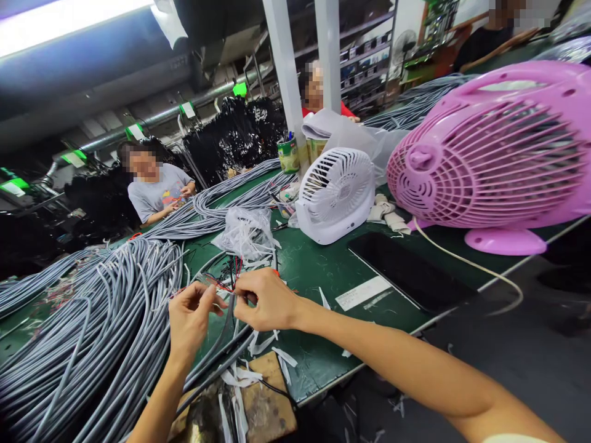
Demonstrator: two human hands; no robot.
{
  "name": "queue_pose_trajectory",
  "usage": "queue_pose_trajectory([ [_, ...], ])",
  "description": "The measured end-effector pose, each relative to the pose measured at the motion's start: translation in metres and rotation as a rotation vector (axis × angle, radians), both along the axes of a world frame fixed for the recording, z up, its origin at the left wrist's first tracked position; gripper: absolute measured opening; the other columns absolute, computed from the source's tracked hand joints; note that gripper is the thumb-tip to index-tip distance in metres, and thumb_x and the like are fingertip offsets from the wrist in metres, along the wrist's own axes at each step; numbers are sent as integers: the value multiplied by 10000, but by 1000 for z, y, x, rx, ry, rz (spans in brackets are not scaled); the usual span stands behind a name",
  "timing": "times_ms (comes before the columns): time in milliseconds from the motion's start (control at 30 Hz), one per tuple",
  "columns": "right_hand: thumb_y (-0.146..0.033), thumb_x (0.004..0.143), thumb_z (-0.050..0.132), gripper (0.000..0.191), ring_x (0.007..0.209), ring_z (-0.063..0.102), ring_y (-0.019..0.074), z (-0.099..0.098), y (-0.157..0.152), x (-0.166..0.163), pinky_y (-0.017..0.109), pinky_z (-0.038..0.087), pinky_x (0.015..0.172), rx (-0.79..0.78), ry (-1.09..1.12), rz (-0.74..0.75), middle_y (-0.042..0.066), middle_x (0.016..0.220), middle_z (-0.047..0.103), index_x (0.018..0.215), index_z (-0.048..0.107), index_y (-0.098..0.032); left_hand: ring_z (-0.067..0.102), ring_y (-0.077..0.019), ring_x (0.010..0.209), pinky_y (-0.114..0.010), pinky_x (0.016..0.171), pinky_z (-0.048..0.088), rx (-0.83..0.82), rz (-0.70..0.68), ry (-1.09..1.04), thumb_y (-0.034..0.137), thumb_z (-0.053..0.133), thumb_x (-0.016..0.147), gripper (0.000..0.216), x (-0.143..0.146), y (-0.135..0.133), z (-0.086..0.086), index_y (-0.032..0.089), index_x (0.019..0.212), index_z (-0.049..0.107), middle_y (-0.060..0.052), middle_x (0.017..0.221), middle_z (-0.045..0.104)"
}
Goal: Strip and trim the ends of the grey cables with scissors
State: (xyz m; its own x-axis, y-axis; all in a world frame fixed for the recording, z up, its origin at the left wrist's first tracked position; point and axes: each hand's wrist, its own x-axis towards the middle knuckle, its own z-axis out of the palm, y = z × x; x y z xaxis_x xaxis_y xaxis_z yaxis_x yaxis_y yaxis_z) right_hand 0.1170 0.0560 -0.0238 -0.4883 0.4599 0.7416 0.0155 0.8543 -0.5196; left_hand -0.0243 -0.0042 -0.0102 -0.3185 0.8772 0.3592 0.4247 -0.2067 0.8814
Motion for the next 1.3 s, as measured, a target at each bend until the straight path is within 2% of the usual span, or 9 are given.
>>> queue_pose_trajectory([
  [267,-101,662,442,183,411,335,64,-2,-4,-2,179,287,417,-8,61,9,-53,452,359,498,414,-177,524,-114,419,-228,485,441,-69,27,-204,525,520,747,477,-7,9,-3,164,437,488,-6,414,551],
  [467,-114,670,460,187,416,355,63,-2,-3,-2,178,292,424,-68,83,-58,-41,460,408,490,459,-163,603,-148,591,-258,553,487,-290,-381,-315,604,557,697,571,-10,4,4,100,946,659,-91,734,666],
  [567,-123,660,460,189,410,352,57,1,-1,-1,175,281,421,-125,78,-61,-42,448,399,473,463,-153,608,-161,720,-260,671,484,-328,-569,-231,388,749,606,511,-9,-2,8,140,1041,647,-85,839,669],
  [667,-142,648,458,182,399,339,53,4,2,0,173,267,408,-180,88,-25,-47,435,383,466,459,-152,595,-157,759,-243,669,468,-266,-499,-280,280,768,590,452,-5,-1,6,157,1014,672,-85,901,667],
  [767,-138,626,448,189,404,325,52,3,3,0,177,267,415,-170,79,42,-55,425,353,445,402,-165,477,-76,520,-196,493,390,-206,-348,-421,333,766,573,404,-1,4,1,118,911,711,-43,679,640],
  [1033,-121,584,428,198,393,285,58,-10,-15,-4,195,246,398,46,-12,374,-65,436,324,454,298,-196,369,-49,451,-180,427,298,-154,-98,-425,388,754,564,457,-1,10,-9,114,929,717,9,530,552],
  [1100,-154,649,440,272,391,259,61,-7,-16,-1,206,236,400,52,136,231,-64,428,286,452,257,-198,389,-54,456,-180,425,311,-130,-82,-394,391,746,572,457,-1,8,-7,110,932,717,-11,566,588],
  [1233,-225,765,437,353,395,259,63,5,-8,6,206,242,401,-125,379,-239,-59,424,276,455,269,-199,481,-89,478,-212,454,404,-62,-123,-303,367,750,557,354,2,3,1,123,814,741,-52,631,649],
  [1300,-235,748,471,273,412,320,66,8,-5,7,191,277,402,-180,389,-282,-50,453,363,496,373,-190,515,-107,490,-226,475,441,-5,-125,-268,329,757,537,268,3,1,6,142,729,747,-46,608,648],
])
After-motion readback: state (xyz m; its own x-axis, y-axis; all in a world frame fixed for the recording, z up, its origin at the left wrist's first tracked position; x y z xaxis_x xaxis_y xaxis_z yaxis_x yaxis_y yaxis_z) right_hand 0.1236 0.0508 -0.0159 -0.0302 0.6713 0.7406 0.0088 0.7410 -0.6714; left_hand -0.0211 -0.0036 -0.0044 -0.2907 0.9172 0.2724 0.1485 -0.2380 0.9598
